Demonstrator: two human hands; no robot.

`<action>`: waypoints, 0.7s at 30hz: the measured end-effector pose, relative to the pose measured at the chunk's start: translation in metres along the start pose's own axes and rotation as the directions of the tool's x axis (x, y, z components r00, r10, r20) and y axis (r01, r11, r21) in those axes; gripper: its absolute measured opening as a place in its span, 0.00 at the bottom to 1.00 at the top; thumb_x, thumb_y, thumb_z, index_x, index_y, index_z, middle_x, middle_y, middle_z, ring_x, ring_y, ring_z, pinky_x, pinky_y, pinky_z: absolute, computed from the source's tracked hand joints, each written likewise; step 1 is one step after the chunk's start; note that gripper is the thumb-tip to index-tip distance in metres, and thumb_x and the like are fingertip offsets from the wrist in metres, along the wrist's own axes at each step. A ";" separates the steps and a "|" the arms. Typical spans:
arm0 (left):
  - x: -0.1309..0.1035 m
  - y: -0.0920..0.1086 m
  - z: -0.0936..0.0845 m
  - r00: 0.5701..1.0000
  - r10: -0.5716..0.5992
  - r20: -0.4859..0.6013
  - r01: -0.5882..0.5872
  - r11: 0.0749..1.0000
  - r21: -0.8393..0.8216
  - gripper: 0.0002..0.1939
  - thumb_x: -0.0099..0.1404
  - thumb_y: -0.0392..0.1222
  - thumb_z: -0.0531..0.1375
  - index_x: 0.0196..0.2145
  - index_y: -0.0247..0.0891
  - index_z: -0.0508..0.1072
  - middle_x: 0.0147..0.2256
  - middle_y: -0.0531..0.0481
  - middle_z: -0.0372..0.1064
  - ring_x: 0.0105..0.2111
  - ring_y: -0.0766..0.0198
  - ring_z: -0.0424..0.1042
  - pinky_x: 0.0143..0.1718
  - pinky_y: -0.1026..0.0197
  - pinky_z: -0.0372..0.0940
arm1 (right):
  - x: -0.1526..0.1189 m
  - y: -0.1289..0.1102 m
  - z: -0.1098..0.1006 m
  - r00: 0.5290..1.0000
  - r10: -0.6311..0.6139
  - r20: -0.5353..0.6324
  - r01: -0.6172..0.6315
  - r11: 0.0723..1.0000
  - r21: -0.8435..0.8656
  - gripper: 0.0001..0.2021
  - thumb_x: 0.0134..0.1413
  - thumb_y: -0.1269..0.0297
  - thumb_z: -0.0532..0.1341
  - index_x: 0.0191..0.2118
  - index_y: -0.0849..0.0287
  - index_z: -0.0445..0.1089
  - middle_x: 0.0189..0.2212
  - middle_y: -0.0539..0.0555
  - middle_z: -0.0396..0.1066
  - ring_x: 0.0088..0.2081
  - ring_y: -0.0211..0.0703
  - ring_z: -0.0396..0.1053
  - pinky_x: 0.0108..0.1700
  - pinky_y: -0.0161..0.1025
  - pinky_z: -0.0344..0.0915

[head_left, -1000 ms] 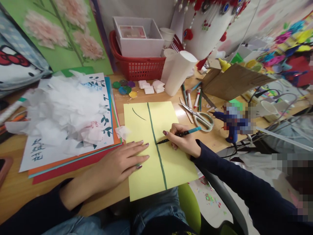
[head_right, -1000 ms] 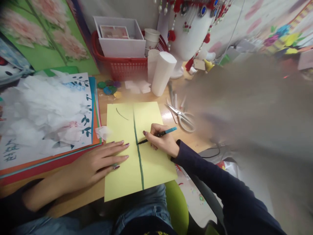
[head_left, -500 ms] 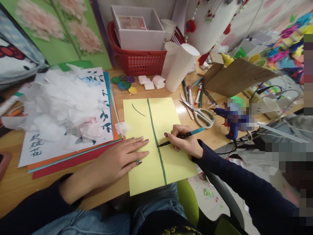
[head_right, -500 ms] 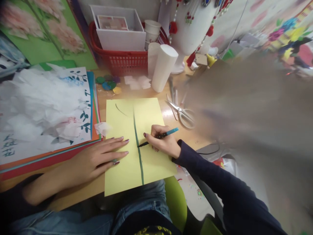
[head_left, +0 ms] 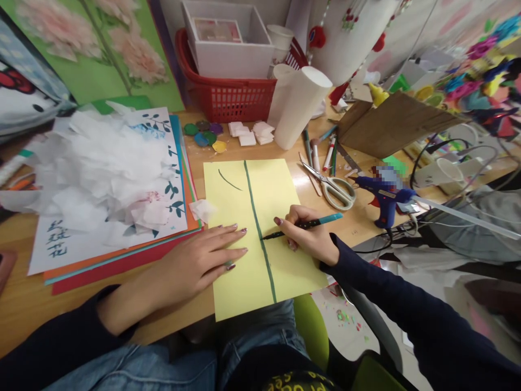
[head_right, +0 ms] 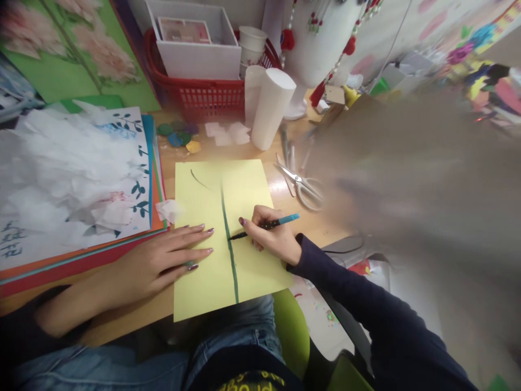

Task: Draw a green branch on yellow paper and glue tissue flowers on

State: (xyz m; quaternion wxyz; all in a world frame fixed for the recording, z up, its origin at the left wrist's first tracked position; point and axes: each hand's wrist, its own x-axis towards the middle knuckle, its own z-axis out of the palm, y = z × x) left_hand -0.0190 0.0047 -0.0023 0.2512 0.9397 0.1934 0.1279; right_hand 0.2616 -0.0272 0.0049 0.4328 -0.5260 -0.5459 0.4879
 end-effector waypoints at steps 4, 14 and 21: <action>0.000 0.000 0.000 1.000 0.001 -0.011 -0.001 1.000 -0.024 0.17 0.77 0.40 0.51 0.59 0.44 0.72 0.65 0.49 0.60 0.66 0.56 0.58 0.64 0.48 0.60 | -0.003 0.000 0.000 1.000 -0.019 0.023 0.019 0.999 -0.029 0.20 0.59 0.59 0.65 0.21 0.57 0.58 0.12 0.43 0.62 0.12 0.30 0.58 0.15 0.29 0.53; 0.000 -0.003 0.001 1.000 0.007 0.004 -0.007 1.000 -0.022 0.18 0.77 0.40 0.49 0.59 0.43 0.72 0.65 0.48 0.59 0.66 0.54 0.58 0.64 0.42 0.59 | -0.015 -0.009 0.002 0.998 -0.011 0.062 0.015 0.997 -0.072 0.21 0.57 0.58 0.66 0.20 0.56 0.57 0.10 0.44 0.61 0.11 0.31 0.57 0.15 0.30 0.53; 0.001 -0.001 -0.001 1.000 0.010 0.003 -0.010 1.000 -0.019 0.18 0.78 0.42 0.50 0.59 0.43 0.72 0.65 0.49 0.60 0.66 0.55 0.59 0.65 0.47 0.58 | -0.023 -0.008 0.000 0.997 -0.016 0.081 0.026 0.992 -0.125 0.21 0.58 0.58 0.65 0.20 0.56 0.58 0.11 0.45 0.63 0.12 0.31 0.58 0.16 0.30 0.54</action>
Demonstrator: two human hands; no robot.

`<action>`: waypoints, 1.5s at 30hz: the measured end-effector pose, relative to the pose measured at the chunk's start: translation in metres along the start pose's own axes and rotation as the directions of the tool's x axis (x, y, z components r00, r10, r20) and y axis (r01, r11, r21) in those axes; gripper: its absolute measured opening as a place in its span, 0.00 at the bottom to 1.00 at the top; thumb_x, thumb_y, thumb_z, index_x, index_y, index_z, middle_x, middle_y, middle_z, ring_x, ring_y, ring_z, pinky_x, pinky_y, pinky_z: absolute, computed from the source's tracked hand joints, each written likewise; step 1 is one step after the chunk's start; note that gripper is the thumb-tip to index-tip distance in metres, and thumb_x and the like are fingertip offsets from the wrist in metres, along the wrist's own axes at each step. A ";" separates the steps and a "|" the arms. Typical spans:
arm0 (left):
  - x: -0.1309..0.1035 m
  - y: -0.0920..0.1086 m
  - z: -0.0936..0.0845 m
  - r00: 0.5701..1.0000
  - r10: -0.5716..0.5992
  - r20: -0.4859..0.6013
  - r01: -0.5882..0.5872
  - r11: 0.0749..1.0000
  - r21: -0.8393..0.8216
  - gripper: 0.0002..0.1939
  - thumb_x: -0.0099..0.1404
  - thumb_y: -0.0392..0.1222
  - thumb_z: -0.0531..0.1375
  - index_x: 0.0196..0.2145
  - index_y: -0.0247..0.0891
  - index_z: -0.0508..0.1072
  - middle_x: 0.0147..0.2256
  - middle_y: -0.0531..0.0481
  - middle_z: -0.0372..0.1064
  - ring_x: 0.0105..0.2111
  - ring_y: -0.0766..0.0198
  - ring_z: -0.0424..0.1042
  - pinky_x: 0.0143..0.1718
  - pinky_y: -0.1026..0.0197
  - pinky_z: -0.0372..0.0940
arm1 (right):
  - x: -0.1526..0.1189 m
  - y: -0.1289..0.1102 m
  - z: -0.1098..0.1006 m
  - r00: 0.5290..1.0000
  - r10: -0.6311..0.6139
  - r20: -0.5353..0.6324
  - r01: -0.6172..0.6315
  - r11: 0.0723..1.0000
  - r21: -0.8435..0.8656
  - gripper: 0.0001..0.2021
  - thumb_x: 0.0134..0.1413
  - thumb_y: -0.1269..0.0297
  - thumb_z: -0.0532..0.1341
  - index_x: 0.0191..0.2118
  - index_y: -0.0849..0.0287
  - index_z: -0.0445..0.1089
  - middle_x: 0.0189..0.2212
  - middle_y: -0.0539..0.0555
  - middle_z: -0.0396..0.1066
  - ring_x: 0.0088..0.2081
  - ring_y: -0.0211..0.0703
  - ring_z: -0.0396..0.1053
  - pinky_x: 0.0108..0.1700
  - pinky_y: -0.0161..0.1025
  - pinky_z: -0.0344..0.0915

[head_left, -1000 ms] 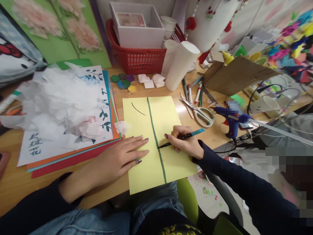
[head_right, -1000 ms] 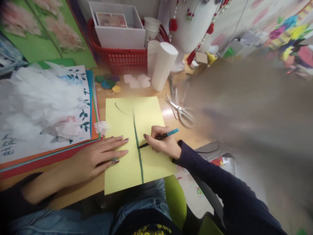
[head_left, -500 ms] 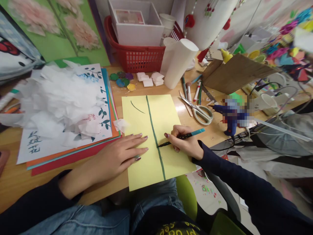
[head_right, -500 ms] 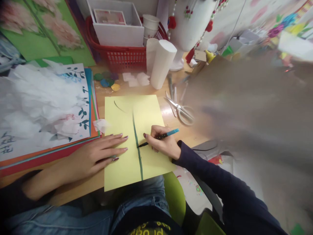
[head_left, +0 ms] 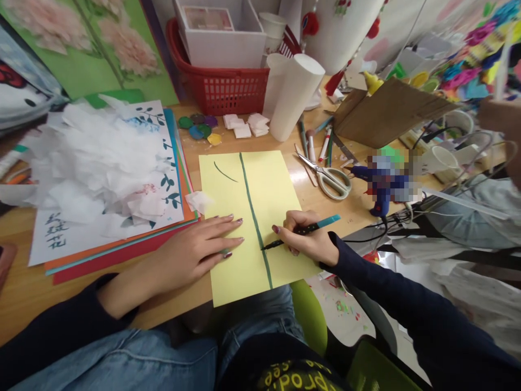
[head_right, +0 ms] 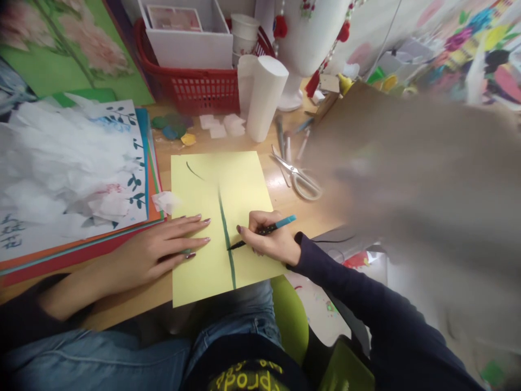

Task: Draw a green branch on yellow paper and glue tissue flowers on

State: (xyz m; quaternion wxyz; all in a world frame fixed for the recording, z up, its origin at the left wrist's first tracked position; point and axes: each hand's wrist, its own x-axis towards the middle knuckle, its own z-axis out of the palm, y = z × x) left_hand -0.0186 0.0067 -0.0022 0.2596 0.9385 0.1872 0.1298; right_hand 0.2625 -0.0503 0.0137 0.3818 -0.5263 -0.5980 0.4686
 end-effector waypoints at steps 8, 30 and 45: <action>-0.001 0.000 0.000 1.000 -0.005 0.008 0.005 1.000 0.003 0.18 0.77 0.40 0.50 0.59 0.44 0.72 0.65 0.49 0.60 0.65 0.54 0.59 0.65 0.44 0.59 | -0.010 -0.001 0.001 1.000 0.004 0.018 -0.004 1.000 -0.022 0.21 0.58 0.56 0.65 0.19 0.56 0.59 0.11 0.44 0.63 0.13 0.31 0.58 0.17 0.30 0.55; -0.001 -0.001 0.000 1.000 0.004 -0.024 -0.005 0.999 -0.045 0.17 0.77 0.41 0.52 0.59 0.45 0.72 0.65 0.48 0.60 0.65 0.55 0.59 0.65 0.45 0.58 | -0.041 -0.005 0.004 0.996 0.036 0.078 -0.040 0.998 0.048 0.21 0.58 0.61 0.65 0.19 0.56 0.58 0.12 0.45 0.62 0.13 0.31 0.57 0.17 0.32 0.52; 0.001 0.001 -0.001 1.000 0.007 0.000 -0.007 1.000 0.030 0.18 0.78 0.43 0.50 0.59 0.43 0.72 0.65 0.48 0.60 0.66 0.56 0.59 0.65 0.47 0.59 | -0.036 0.002 0.007 0.997 0.010 -0.074 -0.004 0.996 0.094 0.20 0.60 0.60 0.65 0.21 0.56 0.58 0.12 0.45 0.63 0.13 0.32 0.59 0.18 0.31 0.55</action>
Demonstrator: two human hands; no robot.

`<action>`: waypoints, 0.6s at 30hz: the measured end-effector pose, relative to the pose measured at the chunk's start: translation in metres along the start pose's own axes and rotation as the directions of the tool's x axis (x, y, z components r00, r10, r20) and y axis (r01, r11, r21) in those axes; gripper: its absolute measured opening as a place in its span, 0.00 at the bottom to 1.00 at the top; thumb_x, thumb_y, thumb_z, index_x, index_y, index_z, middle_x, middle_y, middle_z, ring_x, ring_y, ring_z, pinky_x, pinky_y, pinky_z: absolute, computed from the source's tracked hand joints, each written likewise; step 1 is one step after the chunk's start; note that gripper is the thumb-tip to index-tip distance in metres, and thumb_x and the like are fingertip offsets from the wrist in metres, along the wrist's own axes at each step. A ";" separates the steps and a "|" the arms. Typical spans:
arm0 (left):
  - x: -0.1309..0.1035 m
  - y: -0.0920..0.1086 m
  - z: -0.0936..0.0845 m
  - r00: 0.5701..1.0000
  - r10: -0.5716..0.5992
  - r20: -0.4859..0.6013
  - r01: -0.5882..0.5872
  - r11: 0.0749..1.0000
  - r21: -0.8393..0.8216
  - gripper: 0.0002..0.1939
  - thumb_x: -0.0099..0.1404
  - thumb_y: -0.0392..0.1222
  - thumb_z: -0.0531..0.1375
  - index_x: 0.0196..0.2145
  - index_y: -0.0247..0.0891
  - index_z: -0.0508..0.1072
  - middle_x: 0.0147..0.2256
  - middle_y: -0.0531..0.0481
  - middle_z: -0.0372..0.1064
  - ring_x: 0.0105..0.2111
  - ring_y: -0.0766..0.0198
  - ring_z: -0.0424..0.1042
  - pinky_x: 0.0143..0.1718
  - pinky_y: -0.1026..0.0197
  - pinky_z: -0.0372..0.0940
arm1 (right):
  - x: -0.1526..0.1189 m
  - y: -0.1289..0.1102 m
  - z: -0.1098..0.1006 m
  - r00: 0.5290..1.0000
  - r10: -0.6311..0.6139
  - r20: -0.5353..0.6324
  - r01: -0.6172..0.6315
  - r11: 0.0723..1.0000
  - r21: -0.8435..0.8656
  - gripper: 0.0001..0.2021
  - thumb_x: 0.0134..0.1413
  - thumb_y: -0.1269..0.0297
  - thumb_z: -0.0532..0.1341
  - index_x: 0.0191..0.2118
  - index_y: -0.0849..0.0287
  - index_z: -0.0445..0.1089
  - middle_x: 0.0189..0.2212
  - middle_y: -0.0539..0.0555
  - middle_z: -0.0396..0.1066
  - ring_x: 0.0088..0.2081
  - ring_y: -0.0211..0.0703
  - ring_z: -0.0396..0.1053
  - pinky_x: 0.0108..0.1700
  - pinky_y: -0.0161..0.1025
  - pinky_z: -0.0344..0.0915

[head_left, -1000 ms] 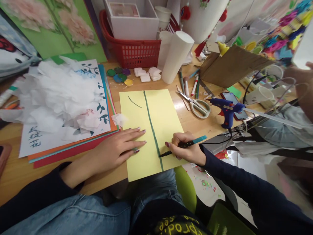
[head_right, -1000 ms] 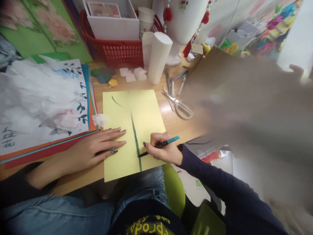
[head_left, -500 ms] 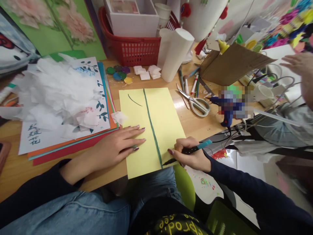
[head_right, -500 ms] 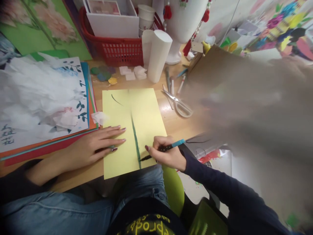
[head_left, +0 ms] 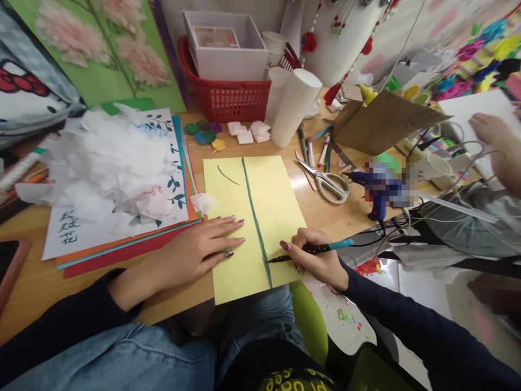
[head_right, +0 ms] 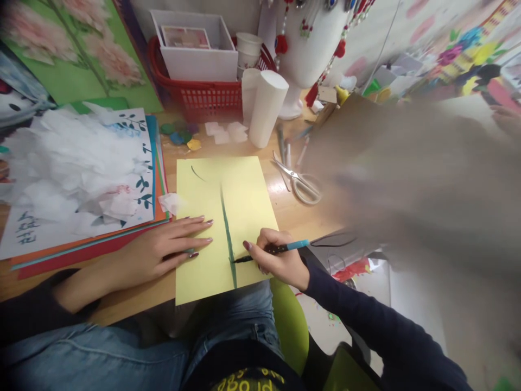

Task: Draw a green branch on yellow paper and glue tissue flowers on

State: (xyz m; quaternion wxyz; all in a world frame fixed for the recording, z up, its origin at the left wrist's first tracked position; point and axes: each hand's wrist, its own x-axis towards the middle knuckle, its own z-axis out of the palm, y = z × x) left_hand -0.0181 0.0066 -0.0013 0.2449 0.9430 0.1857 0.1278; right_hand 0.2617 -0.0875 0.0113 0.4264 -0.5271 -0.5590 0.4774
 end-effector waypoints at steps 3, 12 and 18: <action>-0.001 0.000 0.000 1.000 -0.006 0.003 0.006 1.000 -0.013 0.18 0.78 0.42 0.50 0.59 0.43 0.72 0.65 0.48 0.59 0.66 0.56 0.59 0.65 0.47 0.58 | 0.000 0.000 0.002 0.999 -0.011 -0.031 0.011 1.000 -0.020 0.19 0.60 0.60 0.65 0.21 0.56 0.59 0.13 0.45 0.64 0.14 0.32 0.60 0.18 0.31 0.56; -0.002 0.000 0.002 1.000 -0.016 -0.012 0.015 0.999 -0.050 0.17 0.77 0.42 0.52 0.59 0.43 0.72 0.65 0.48 0.59 0.66 0.56 0.58 0.66 0.49 0.56 | 0.000 0.005 0.001 0.996 -0.088 -0.028 0.086 0.994 -0.061 0.19 0.60 0.62 0.65 0.21 0.56 0.60 0.14 0.46 0.64 0.16 0.32 0.60 0.20 0.32 0.56; -0.001 0.003 0.003 1.000 -0.022 0.000 0.022 0.999 -0.036 0.17 0.76 0.40 0.53 0.59 0.43 0.72 0.66 0.49 0.58 0.66 0.56 0.57 0.67 0.51 0.55 | 0.007 -0.001 -0.009 0.988 0.086 0.127 -0.094 0.994 0.060 0.22 0.60 0.56 0.65 0.20 0.56 0.56 0.10 0.44 0.60 0.11 0.31 0.55 0.15 0.31 0.49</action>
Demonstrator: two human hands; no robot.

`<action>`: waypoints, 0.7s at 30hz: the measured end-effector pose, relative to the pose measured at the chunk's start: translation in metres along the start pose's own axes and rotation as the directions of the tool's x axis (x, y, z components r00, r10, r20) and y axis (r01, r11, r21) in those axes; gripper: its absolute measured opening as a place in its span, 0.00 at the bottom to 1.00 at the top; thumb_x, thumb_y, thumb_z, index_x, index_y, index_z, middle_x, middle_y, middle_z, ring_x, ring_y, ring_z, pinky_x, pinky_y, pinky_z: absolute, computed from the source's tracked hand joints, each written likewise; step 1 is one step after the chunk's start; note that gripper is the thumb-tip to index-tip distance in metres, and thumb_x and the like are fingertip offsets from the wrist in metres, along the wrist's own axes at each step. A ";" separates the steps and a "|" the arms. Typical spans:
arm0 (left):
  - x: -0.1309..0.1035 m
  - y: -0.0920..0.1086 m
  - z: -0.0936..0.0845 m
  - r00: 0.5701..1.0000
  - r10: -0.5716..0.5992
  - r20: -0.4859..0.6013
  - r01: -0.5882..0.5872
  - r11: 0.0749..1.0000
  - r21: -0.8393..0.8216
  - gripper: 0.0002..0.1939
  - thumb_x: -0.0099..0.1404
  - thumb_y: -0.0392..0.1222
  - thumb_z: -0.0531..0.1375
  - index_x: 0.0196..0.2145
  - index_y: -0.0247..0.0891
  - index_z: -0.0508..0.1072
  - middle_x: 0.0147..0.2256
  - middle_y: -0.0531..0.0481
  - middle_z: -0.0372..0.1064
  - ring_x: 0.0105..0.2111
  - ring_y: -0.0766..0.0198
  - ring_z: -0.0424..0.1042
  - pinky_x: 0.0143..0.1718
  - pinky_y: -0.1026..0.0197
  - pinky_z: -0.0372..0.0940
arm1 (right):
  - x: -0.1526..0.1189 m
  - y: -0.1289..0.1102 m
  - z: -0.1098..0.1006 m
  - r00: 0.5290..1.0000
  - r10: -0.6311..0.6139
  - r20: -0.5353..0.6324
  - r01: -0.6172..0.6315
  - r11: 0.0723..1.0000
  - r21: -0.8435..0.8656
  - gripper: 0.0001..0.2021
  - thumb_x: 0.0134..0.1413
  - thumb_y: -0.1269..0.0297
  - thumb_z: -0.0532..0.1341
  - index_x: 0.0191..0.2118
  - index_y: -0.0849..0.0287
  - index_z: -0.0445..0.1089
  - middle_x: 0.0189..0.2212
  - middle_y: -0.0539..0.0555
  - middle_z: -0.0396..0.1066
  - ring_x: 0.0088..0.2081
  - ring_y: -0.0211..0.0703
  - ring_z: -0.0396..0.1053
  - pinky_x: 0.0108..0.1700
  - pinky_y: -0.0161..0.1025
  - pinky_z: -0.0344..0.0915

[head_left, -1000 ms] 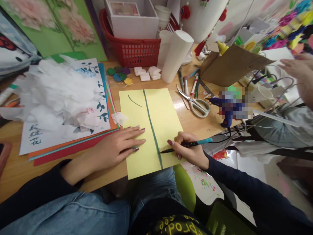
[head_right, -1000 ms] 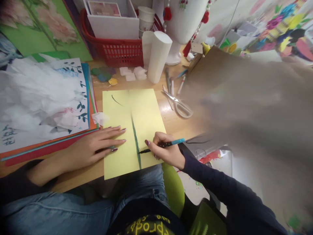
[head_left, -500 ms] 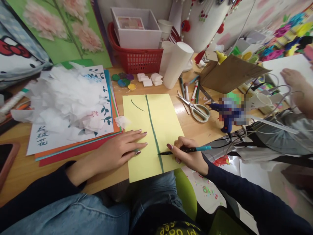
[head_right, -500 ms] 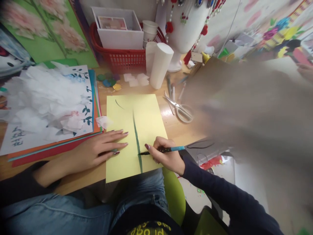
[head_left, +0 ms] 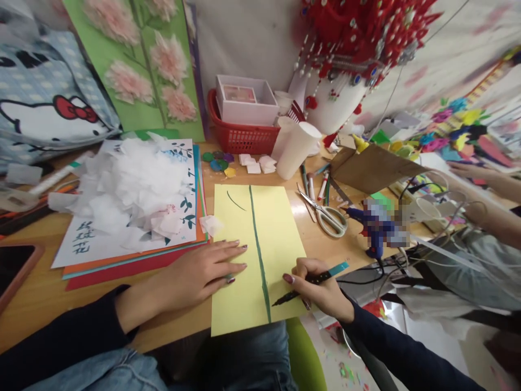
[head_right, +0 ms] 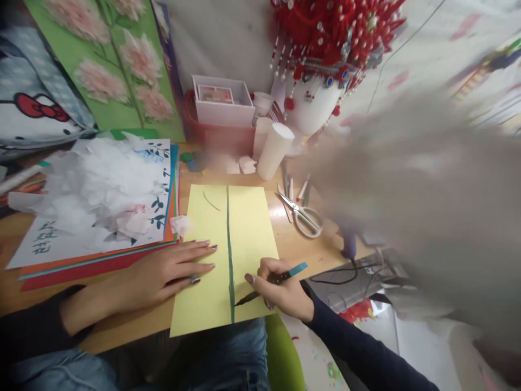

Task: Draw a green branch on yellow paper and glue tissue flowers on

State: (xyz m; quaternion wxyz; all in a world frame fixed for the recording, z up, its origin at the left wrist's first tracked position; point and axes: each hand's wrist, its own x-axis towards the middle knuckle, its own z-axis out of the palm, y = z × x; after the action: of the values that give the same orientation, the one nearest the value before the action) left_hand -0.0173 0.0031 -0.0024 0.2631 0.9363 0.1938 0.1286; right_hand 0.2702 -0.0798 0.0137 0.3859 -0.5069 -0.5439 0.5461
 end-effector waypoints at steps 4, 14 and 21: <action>0.001 0.002 -0.002 1.000 -0.018 0.013 0.018 1.000 0.022 0.18 0.75 0.38 0.55 0.59 0.45 0.72 0.66 0.49 0.57 0.66 0.54 0.58 0.66 0.50 0.55 | 0.028 -0.023 -0.014 0.995 -0.087 -0.037 0.088 0.996 0.016 0.17 0.62 0.51 0.62 0.27 0.57 0.66 0.16 0.49 0.70 0.15 0.35 0.63 0.17 0.32 0.59; 0.004 0.007 -0.005 1.000 -0.018 0.007 0.019 1.000 -0.010 0.17 0.73 0.36 0.57 0.57 0.41 0.73 0.65 0.45 0.59 0.66 0.53 0.58 0.66 0.48 0.57 | 0.188 -0.049 0.008 0.958 -0.256 -0.132 0.238 0.962 -0.136 0.22 0.45 0.52 0.71 0.22 0.54 0.56 0.11 0.41 0.55 0.13 0.31 0.49 0.16 0.33 0.45; 0.003 0.007 -0.007 1.000 -0.011 0.022 0.010 1.000 0.029 0.17 0.72 0.35 0.59 0.57 0.39 0.72 0.65 0.43 0.60 0.65 0.50 0.60 0.65 0.46 0.58 | 0.240 -0.020 0.037 0.855 -0.478 -0.201 0.422 0.867 -0.264 0.16 0.41 0.63 0.62 0.17 0.54 0.52 0.16 0.44 0.52 0.22 0.35 0.51 0.25 0.36 0.52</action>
State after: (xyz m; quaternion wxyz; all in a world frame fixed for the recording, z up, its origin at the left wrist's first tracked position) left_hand -0.0152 0.0015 0.0077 0.2524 0.9403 0.1976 0.1143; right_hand 0.1864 0.1482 -0.0024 0.5157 -0.4697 -0.6468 0.3083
